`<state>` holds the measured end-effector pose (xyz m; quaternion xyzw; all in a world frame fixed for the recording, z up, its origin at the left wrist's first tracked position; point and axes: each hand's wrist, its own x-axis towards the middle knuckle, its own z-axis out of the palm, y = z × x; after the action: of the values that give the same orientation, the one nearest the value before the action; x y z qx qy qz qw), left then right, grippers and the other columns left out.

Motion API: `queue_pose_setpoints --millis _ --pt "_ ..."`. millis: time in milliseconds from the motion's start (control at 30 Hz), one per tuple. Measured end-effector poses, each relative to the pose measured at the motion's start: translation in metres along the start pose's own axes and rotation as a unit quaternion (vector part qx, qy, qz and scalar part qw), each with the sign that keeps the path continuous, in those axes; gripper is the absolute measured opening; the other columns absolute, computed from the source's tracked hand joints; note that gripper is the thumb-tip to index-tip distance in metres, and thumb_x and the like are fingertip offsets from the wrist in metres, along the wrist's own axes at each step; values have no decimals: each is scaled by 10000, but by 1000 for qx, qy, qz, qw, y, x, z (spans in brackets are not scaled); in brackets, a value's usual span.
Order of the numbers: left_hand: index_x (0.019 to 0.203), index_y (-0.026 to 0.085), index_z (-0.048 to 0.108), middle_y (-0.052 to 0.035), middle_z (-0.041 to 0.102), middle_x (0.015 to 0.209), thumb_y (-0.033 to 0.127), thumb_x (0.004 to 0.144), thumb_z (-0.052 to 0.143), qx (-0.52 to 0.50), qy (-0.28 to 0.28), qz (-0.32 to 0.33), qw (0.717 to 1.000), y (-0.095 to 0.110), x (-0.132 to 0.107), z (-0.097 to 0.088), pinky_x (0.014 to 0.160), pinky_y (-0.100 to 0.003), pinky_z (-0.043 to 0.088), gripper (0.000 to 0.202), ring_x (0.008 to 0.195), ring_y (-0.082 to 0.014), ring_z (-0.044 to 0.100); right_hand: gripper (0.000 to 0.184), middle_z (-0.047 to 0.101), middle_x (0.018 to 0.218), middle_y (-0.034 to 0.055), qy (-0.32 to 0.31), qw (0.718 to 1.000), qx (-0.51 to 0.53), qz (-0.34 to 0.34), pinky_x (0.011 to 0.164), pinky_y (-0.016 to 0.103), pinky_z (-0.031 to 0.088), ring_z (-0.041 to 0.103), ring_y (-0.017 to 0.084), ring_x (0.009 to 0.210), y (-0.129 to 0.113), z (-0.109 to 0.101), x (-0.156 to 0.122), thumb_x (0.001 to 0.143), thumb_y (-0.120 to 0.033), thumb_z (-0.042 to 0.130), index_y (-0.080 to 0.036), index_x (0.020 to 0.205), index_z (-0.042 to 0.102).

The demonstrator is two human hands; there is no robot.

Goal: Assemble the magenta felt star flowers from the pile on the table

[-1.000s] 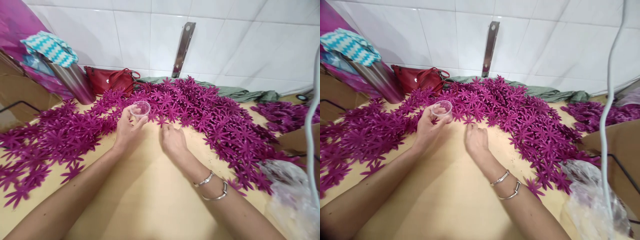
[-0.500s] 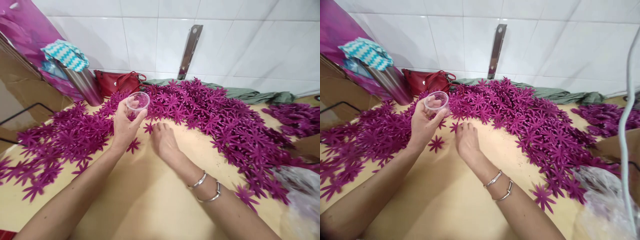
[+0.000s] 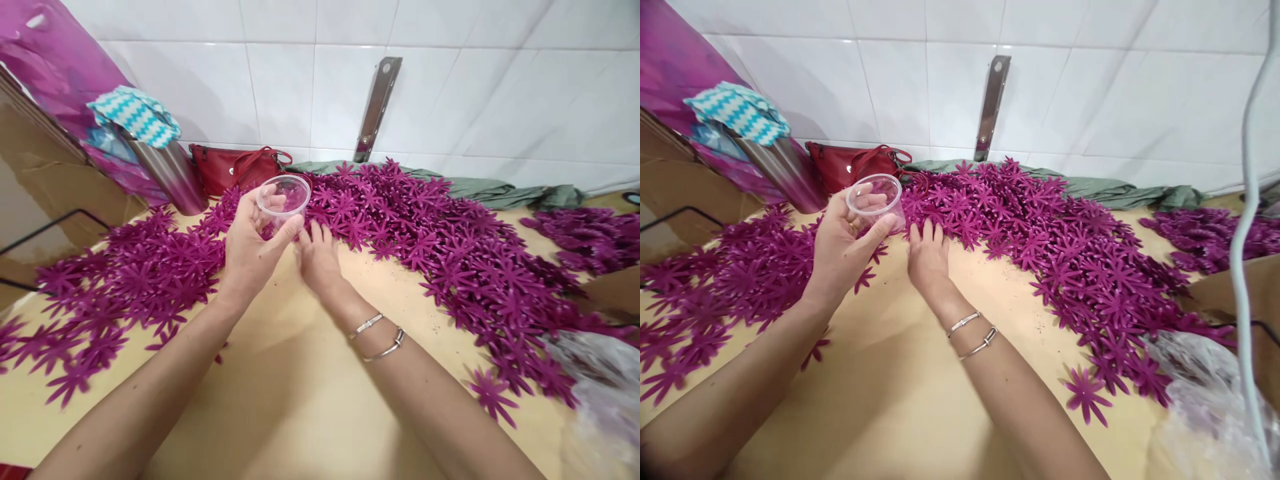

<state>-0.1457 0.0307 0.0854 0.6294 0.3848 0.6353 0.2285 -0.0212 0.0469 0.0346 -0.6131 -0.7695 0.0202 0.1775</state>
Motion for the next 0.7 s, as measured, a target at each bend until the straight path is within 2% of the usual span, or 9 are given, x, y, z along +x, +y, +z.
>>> queue_pose_setpoints --millis 100,133,167,233,300,433,567,700 --pt "1311 203 559 -113 715 1267 331 843 803 -8 -5 -12 1000 3 2 -1 1074 -437 599 544 1182 -248 728 443 545 1558 172 -44 997 10 -69 1139 530 411 449 340 1409 -14 7 -21 1056 -254 458 -174 1476 572" --pt "1313 207 559 -114 710 1273 330 850 800 -8 -6 -15 1000 5 2 -2 1060 -433 609 536 1172 -247 732 436 555 1559 131 -51 992 17 -110 1144 487 411 445 308 1415 -21 8 -31 1069 -278 449 -211 1482 568" --pt "1312 211 562 -115 705 1280 333 856 798 -8 -8 -18 1000 8 3 -3 1041 -427 621 528 1164 -248 735 433 547 1567 135 -54 986 25 -159 1141 487 407 440 308 1414 -28 9 -41 1076 -283 436 -197 1479 567" --pt "1303 227 573 -112 701 1281 346 860 806 -12 -7 -23 1000 16 5 -8 998 -417 645 515 1151 -254 738 444 532 1578 137 -51 978 30 -198 1077 496 440 478 319 1349 -37 6 -56 1074 -277 440 -207 1500 544" --pt "1285 248 591 -100 708 1271 362 852 824 -21 -3 -26 999 23 8 -13 980 -415 656 506 1146 -261 740 433 594 1486 161 -41 983 22 -179 978 493 472 523 337 1243 -35 -2 -59 1050 -221 468 -191 1469 572" --pt "1256 267 621 -80 724 1244 356 839 845 -31 -11 -42 999 33 15 -22 1007 -425 647 481 1134 -260 744 361 672 1244 176 12 998 18 -54 903 462 459 550 327 1107 -12 -17 -37 1022 -107 450 -162 1289 686" --pt "1255 247 616 -81 732 1222 329 842 836 -32 -16 -51 998 37 18 -24 1034 -433 633 475 1132 -252 744 276 670 1234 150 6 997 66 -40 974 436 455 555 305 1139 -6 -13 -14 1054 -189 483 -168 1200 716" --pt "1279 223 602 -98 723 1244 306 863 809 -29 -34 -54 998 40 15 -20 1034 -416 630 472 1117 -236 744 225 630 1281 221 -3 996 87 -10 978 460 467 546 344 1178 -22 1 -1 998 -288 639 -121 1127 717"
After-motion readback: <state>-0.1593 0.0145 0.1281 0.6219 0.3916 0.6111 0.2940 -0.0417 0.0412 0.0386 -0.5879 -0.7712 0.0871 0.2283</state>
